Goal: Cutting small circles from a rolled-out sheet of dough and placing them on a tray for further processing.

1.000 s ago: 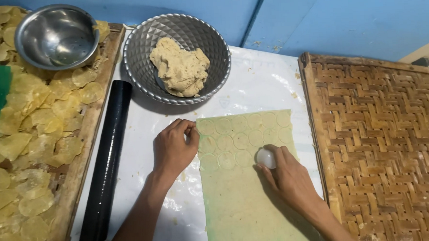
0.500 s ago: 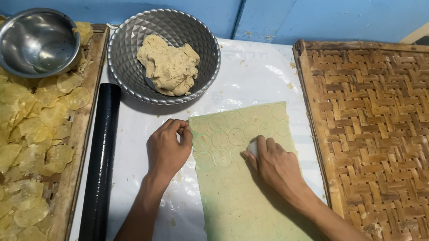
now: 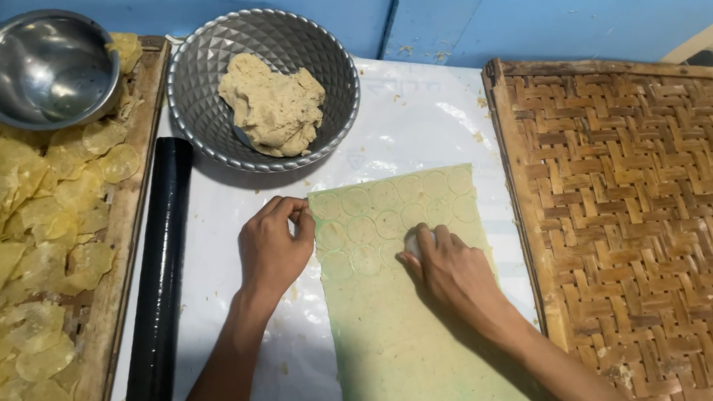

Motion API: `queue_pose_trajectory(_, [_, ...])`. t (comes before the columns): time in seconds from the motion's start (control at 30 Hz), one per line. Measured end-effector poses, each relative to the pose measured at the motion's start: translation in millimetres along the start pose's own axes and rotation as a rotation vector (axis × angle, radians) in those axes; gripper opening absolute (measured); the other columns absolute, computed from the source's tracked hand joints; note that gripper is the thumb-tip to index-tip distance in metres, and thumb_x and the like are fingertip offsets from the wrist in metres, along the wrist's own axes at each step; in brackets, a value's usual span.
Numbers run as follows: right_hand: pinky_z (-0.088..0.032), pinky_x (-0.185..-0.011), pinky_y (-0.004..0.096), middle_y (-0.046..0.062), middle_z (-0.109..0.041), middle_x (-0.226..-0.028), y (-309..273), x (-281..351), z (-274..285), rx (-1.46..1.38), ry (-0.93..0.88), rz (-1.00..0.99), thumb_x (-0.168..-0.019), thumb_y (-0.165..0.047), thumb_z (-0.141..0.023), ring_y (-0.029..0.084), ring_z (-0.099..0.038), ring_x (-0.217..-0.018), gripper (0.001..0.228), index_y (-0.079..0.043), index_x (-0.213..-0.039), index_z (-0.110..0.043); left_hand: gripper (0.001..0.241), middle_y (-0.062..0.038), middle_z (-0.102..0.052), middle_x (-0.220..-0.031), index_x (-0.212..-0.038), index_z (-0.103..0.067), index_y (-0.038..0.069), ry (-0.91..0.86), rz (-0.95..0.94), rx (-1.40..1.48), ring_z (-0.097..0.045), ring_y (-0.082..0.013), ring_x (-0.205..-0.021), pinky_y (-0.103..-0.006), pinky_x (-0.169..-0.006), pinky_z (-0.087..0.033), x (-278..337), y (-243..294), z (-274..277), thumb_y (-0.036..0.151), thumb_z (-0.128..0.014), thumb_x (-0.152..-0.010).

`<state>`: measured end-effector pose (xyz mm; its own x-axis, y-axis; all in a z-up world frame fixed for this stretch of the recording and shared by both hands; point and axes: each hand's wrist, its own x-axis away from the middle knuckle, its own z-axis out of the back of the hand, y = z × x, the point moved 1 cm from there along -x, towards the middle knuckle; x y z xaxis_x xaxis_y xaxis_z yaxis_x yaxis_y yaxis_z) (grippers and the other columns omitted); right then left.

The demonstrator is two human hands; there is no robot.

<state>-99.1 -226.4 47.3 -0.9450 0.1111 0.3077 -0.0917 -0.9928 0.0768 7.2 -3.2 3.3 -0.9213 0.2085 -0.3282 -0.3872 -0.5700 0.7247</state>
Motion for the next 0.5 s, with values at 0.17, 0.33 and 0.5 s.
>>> queue_pose_trajectory(0.17, [-0.061,-0.069,0.038,0.011,-0.064,-0.091,-2.2,2.0,3.3,0.023,0.003,-0.008,-0.107,-0.046,-0.027,0.024,-0.072,-0.08,0.048,-0.012,-0.131,-0.052,0.01,-0.006,-0.065,-0.066,-0.086,-0.075,0.01,0.002,-0.011,0.001,-0.071,-0.0293,-0.069,-0.0419,-0.061,-0.056,1.0,-2.0,-0.7,0.013,-0.065,-0.086])
queue_pose_trajectory(0.33, [-0.061,-0.071,0.041,0.013,-0.063,-0.091,1.8,5.0,3.6,-0.083,0.005,-0.017,-0.107,-0.043,-0.031,0.028,-0.073,-0.082,0.046,-0.011,-0.133,-0.051,0.012,-0.005,-0.066,-0.067,-0.087,-0.075,0.01,-0.011,0.008,-0.001,-0.071,-0.0285,-0.07,-0.0415,-0.063,-0.056,1.7,-3.8,-0.4,0.013,-0.063,-0.087])
queue_pose_trajectory(0.5, [-0.063,-0.069,0.049,0.023,-0.071,-0.088,33.4,16.9,3.6,-0.475,0.05,-0.137,-0.102,-0.035,-0.049,0.038,-0.076,-0.078,0.042,-0.006,-0.132,-0.051,0.012,-0.005,-0.066,-0.069,-0.089,-0.075,0.012,-0.023,0.029,-0.012,-0.072,-0.0278,-0.073,-0.042,-0.065,-0.057,1.2,-2.8,-0.5,0.016,-0.064,-0.087])
